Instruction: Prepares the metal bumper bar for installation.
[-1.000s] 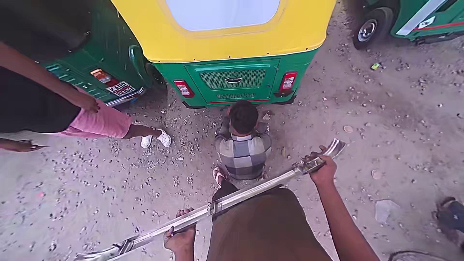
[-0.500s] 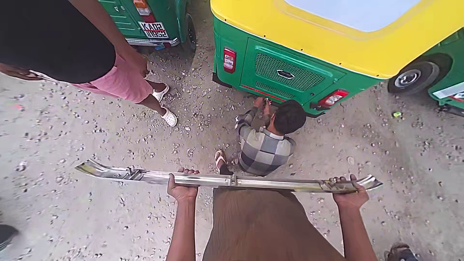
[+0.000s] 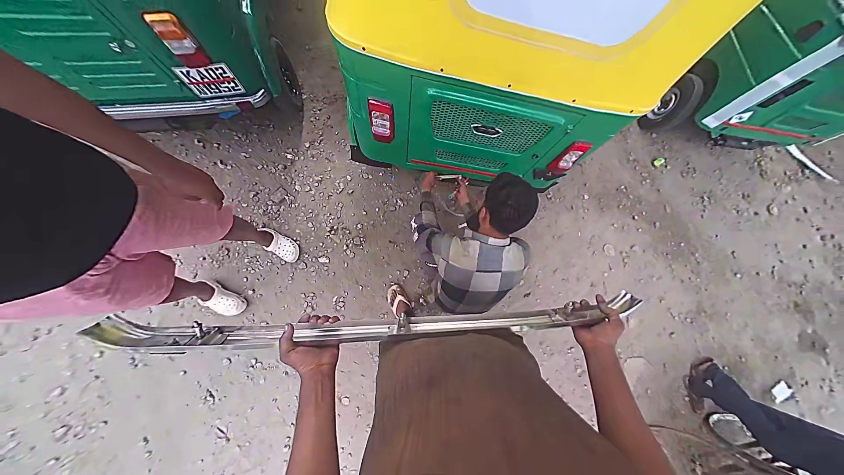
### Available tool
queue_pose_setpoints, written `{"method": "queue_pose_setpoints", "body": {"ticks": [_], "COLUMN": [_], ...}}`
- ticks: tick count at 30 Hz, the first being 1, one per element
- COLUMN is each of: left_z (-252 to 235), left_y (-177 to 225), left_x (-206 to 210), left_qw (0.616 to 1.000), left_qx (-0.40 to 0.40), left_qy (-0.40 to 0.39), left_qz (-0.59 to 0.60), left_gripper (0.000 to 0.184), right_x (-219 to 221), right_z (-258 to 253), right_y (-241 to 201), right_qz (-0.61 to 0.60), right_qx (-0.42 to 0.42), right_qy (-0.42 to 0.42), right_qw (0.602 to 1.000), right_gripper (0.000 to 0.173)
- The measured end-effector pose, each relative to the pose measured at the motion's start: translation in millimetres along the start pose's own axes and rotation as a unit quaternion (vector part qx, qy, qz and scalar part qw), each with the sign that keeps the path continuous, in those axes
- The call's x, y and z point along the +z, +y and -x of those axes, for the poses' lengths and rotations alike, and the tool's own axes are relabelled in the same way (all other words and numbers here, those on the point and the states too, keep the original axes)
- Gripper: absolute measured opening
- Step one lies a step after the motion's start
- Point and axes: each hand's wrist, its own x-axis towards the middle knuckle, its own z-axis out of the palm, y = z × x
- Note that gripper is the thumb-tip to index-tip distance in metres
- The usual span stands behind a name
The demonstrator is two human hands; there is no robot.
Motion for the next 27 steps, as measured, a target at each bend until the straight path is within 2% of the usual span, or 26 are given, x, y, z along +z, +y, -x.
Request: {"method": "queue_pose_setpoints", "body": {"ticks": [6,27], "left_z": [-12,9], "left_y": [0,-34], "left_x": [19,21], "left_qw": [1.000,1.000], "left_qx": [-0.002,-0.006], "left_qy": [-0.019,-0.016], "left_qz": [-0.008,0.012], "left_gripper": [0.056,0.052], "right_x": [-12,-31], "right_z": [1,-27], "right_y": [7,-16], "right_qz": [-0.017,-0.012], "right_qx": [0.002,0.000], "right_qy": [0.018,0.014], "right_qw": [1.000,1.000], "right_gripper": [0.020,0.018]}}
